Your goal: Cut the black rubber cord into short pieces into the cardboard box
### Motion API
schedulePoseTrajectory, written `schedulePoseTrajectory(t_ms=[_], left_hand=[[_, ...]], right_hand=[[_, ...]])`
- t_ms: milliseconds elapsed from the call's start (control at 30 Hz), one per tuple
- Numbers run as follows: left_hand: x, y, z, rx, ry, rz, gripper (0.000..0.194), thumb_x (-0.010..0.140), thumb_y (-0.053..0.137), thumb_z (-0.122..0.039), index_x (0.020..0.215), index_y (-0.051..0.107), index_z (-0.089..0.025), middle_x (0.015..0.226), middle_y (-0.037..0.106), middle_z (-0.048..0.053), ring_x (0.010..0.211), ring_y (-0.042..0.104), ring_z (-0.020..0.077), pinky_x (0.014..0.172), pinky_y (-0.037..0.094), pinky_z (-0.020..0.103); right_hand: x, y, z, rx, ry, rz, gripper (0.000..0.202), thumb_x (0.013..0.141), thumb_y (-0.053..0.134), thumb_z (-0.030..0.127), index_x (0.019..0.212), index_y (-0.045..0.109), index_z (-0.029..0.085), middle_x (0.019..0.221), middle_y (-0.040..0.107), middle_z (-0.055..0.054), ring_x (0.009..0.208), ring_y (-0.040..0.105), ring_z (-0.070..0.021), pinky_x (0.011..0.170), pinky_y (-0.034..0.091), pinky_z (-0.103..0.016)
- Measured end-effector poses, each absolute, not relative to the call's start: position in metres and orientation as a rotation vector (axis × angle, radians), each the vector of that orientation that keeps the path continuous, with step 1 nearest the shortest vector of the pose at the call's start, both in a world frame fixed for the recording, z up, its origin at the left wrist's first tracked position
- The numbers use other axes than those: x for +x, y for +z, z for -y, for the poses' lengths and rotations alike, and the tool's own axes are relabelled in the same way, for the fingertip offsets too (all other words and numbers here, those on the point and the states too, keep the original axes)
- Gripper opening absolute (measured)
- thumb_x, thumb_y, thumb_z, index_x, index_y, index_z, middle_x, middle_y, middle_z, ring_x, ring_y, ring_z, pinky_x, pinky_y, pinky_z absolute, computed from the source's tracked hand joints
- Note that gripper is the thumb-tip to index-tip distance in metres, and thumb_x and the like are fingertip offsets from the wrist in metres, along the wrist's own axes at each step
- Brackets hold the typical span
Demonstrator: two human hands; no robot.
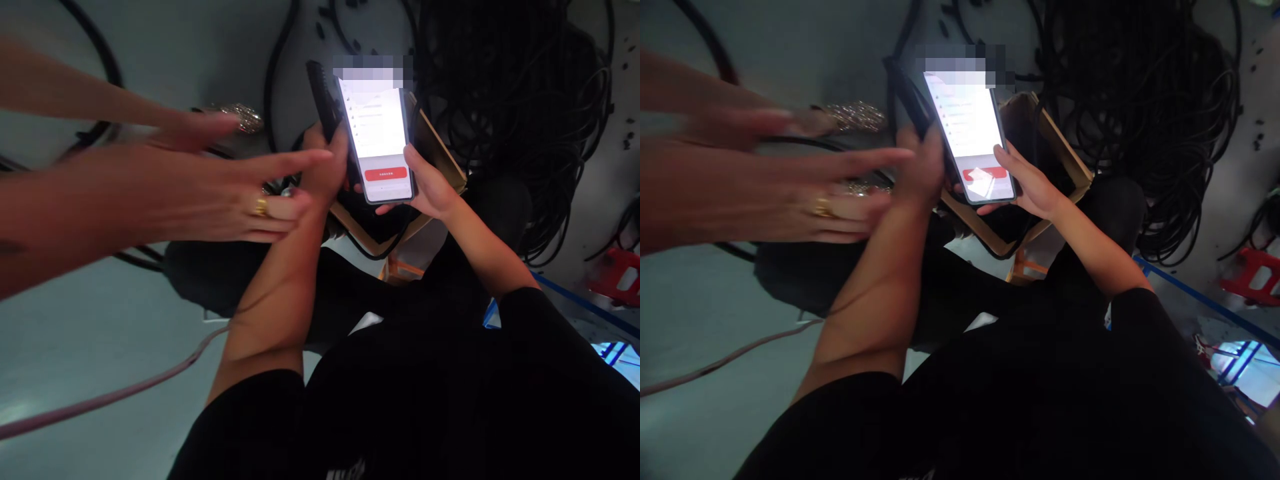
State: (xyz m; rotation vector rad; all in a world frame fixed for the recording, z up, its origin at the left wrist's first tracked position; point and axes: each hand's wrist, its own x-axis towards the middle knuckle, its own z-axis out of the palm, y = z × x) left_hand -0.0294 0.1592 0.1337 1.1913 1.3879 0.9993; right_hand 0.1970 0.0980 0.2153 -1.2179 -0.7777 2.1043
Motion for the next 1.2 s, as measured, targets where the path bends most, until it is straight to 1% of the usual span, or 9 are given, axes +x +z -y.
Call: schedulePoseTrajectory(t_ms=[100,167,333,500,700,767,900,1033,1200], left_hand=[[0.003,0.120,-0.167,1.149,1.030,-1.405,0.059,0.109,0.074,-0.082,0.108,0.074,-0.023,0.107,0.081,0.011,0.114,0.077,0.0328,0.109,0.065,0.048],[0.006,0.116,-0.171,1.133,1.032,-1.386,0.060,0.108,0.077,-0.085,0.107,0.075,-0.025,0.109,0.084,0.010,0.117,0.076,0.0331,0.109,0.064,0.047],[-0.006,0.109,-0.173,1.148,0.990,-1.412,0.058,0.111,0.077,-0.084,0.102,0.075,-0.026,0.098,0.080,0.008,0.113,0.077,0.0321,0.103,0.064,0.045],[-0.005,0.110,-0.172,1.229,1.008,-1.411,0.064,0.115,0.068,-0.081,0.109,0.077,-0.018,0.109,0.084,0.010,0.113,0.078,0.0307,0.105,0.066,0.045],[-0.003,0.122,-0.171,1.236,0.967,-1.464,0.032,0.121,0.068,-0.039,0.107,0.080,-0.013,0.098,0.080,0.006,0.098,0.074,0.0230,0.092,0.062,0.034],[-0.002,0.123,-0.171,1.210,0.964,-1.488,0.028,0.120,0.071,-0.033,0.101,0.079,-0.015,0.094,0.078,0.005,0.092,0.071,0.0210,0.088,0.060,0.033],[-0.002,0.115,-0.171,1.176,0.986,-1.446,0.046,0.120,0.074,-0.058,0.097,0.076,-0.017,0.090,0.073,0.005,0.084,0.068,0.0214,0.083,0.061,0.035],[-0.004,0.107,-0.171,1.205,1.024,-1.400,0.068,0.110,0.072,-0.085,0.098,0.076,-0.018,0.093,0.075,0.007,0.082,0.067,0.0227,0.078,0.059,0.036],[-0.007,0.104,-0.172,1.224,1.020,-1.355,0.079,0.104,0.068,-0.096,0.102,0.075,-0.017,0.095,0.072,0.009,0.089,0.072,0.0283,0.087,0.062,0.044]], right_hand=[[0.198,0.211,-0.098,-1.155,2.116,0.766,0.108,0.107,0.037,0.108,0.173,0.061,0.025,0.158,0.082,-0.015,0.167,0.067,-0.0474,0.109,0.077,-0.062],[0.197,0.209,-0.098,-1.151,2.089,0.756,0.106,0.106,0.047,0.106,0.177,0.056,0.028,0.160,0.081,-0.016,0.164,0.070,-0.0474,0.105,0.079,-0.062],[0.195,0.208,-0.098,-1.189,2.069,0.740,0.107,0.105,0.063,0.096,0.190,0.040,0.034,0.165,0.079,-0.018,0.155,0.077,-0.0483,0.096,0.082,-0.062],[0.196,0.207,-0.098,-1.163,2.094,0.715,0.109,0.105,0.066,0.094,0.192,0.037,0.035,0.162,0.080,-0.017,0.155,0.077,-0.0491,0.096,0.082,-0.062],[0.198,0.216,-0.096,-1.153,2.095,0.753,0.097,0.112,0.057,0.088,0.190,0.037,0.034,0.175,0.074,-0.016,0.156,0.077,-0.0448,0.108,0.079,-0.063],[0.198,0.218,-0.097,-1.178,2.101,0.752,0.094,0.113,0.054,0.088,0.188,0.039,0.035,0.175,0.073,-0.014,0.157,0.076,-0.0446,0.109,0.079,-0.064],[0.197,0.216,-0.099,-1.209,2.097,0.727,0.095,0.111,0.057,0.091,0.186,0.043,0.035,0.173,0.074,-0.014,0.155,0.078,-0.0426,0.106,0.080,-0.061],[0.197,0.209,-0.101,-1.190,2.172,0.658,0.097,0.113,0.057,0.090,0.192,0.035,0.038,0.162,0.081,-0.013,0.156,0.078,-0.0413,0.100,0.081,-0.057],[0.196,0.201,-0.099,-1.131,2.092,0.646,0.094,0.115,0.059,0.085,0.192,0.036,0.036,0.165,0.080,-0.015,0.150,0.081,-0.0416,0.095,0.083,-0.055]])
